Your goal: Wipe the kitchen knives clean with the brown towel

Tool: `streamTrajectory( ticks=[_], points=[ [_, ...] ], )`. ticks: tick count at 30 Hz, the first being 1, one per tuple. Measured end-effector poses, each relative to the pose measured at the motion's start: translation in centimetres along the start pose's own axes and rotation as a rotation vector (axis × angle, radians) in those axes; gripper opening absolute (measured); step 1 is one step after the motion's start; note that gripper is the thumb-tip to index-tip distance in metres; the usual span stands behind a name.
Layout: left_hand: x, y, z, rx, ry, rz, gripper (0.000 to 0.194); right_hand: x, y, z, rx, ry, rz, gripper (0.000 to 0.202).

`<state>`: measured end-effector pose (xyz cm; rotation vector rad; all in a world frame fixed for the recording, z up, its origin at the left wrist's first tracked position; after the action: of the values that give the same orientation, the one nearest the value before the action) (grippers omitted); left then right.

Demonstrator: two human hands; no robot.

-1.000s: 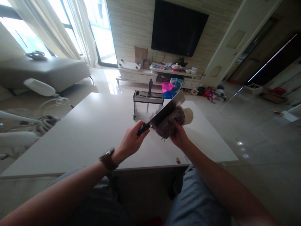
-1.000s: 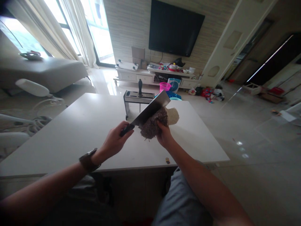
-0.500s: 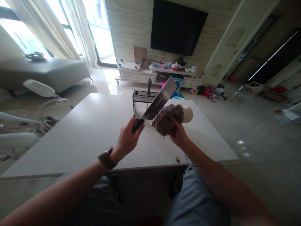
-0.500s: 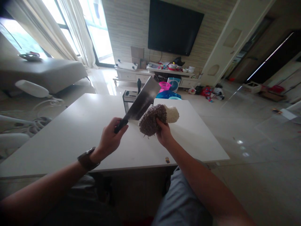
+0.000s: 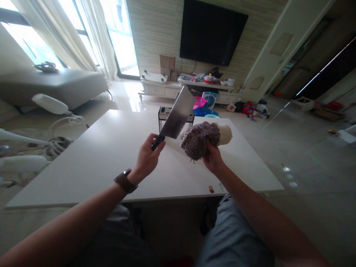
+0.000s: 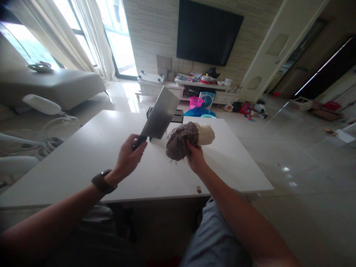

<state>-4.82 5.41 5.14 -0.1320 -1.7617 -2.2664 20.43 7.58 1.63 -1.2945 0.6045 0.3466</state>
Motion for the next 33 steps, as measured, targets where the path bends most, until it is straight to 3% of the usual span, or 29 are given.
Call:
streamTrajectory(
  ticks=[3, 6, 11, 17, 27, 33],
  points=[
    [-0.8, 0.4, -0.6, 0.104, -0.115, -0.248, 0.022, 0.0, 0.3, -0.1, -0.056, -0.040, -0.004, 0.043],
    [-1.8, 0.6, -1.5, 0.154, -0.216, -0.346, 0.026, -0.4, 0.5, -0.4, -0.117, -0.071, 0.023, 0.047],
    [-3.6, -0.6, -2.8, 0.243, -0.403, -0.405, 0.031, -1.1, 0.6, -1.3, -0.193, -0.085, 0.040, 0.045],
    [-4.5, -1.4, -3.6, 0.322, -0.540, -0.361, 0.034, -0.7, 0.9, -1.0, -0.216, 0.036, 0.031, 0.039],
    [-3.8, -1.5, -2.9, 0.301, -0.556, -0.349, 0.031, 1.5, -2.0, 2.3, -0.044, 0.184, 0.057, 0.025],
    [-3.8, -0.9, -2.7, 0.311, -0.465, -0.493, 0.036, 0.6, -1.1, 0.8, -0.176, 0.001, -0.008, 0.029]
  ],
)
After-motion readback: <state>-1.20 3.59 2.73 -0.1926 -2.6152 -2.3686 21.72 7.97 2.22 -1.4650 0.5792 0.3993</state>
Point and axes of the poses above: each hand's wrist, its own z-axis towards the middle knuckle, its own x-axis out of the back of the hand, y = z × x, the point moved 3 cm from there along z, towards the middle knuckle, and after that the axes turned 6 degrees about x, right-handed, at the moved point
